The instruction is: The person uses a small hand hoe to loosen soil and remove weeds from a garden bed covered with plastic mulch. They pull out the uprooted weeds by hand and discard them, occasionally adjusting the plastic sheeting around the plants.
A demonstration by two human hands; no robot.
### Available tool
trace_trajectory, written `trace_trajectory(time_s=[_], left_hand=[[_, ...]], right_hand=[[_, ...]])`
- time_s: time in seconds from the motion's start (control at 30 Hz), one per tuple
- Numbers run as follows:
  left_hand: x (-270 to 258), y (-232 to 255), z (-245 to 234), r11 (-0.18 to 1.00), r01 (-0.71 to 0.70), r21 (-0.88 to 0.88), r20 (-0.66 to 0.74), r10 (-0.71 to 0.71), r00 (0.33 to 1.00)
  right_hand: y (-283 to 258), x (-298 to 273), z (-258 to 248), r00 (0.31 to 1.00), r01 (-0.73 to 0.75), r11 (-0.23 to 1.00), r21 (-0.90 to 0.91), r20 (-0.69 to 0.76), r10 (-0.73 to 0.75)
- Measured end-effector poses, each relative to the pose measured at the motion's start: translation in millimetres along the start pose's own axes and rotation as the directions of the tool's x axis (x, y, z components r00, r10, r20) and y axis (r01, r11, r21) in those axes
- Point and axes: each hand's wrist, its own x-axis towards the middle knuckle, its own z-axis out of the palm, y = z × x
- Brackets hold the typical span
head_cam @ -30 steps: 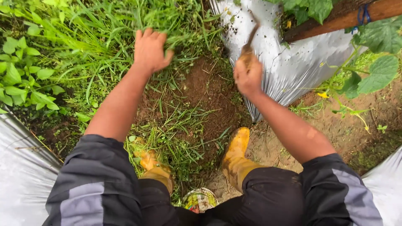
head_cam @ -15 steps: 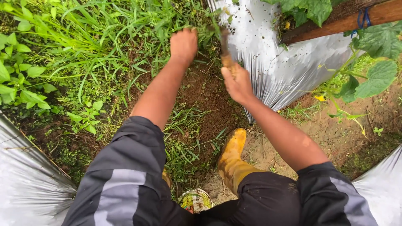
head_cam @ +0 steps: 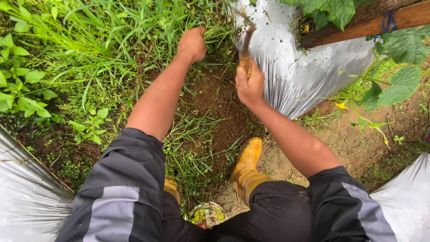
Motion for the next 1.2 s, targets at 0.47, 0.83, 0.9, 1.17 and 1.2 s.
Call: trace_trajectory(time_s=[0.47, 0.83, 0.9, 1.17, 1.2], left_hand=[[-0.5, -34.4, -0.4, 0.955, -0.148, -0.257, 0.033, 0.161, 0.986], [25.1, -121.4, 21.3, 0.865, -0.434, -0.252, -0.043, 0.439, 0.898], [18.2, -122.0, 15.4, 0.940, -0.330, -0.085, 0.014, 0.333, 0.943], [-51.3, -65.9, -32.4, 0.988, -0.152, -0.013, 0.085, 0.152, 0.985], [-72.0, -40.2, -44.8, 1.000, -0.021, 0.003, 0.097, 0.021, 0.995]], right_hand=[[-24.5, 4.4, 9.3, 0.993, -0.093, 0.992, -0.090, 0.069, 0.100], [-18.8, -3.1, -1.8, 0.943, 0.332, 0.942, 0.048, -0.008, -0.332], [-54.2, -21.3, 0.9, 0.935, -0.264, 0.952, -0.156, 0.203, 0.293], [-17.9, -25.7, -2.4, 0.996, -0.065, 0.989, 0.132, 0.073, 0.055], [-15.9, -25.7, -2.4, 0.999, -0.019, 0.981, 0.195, 0.050, 0.009]])
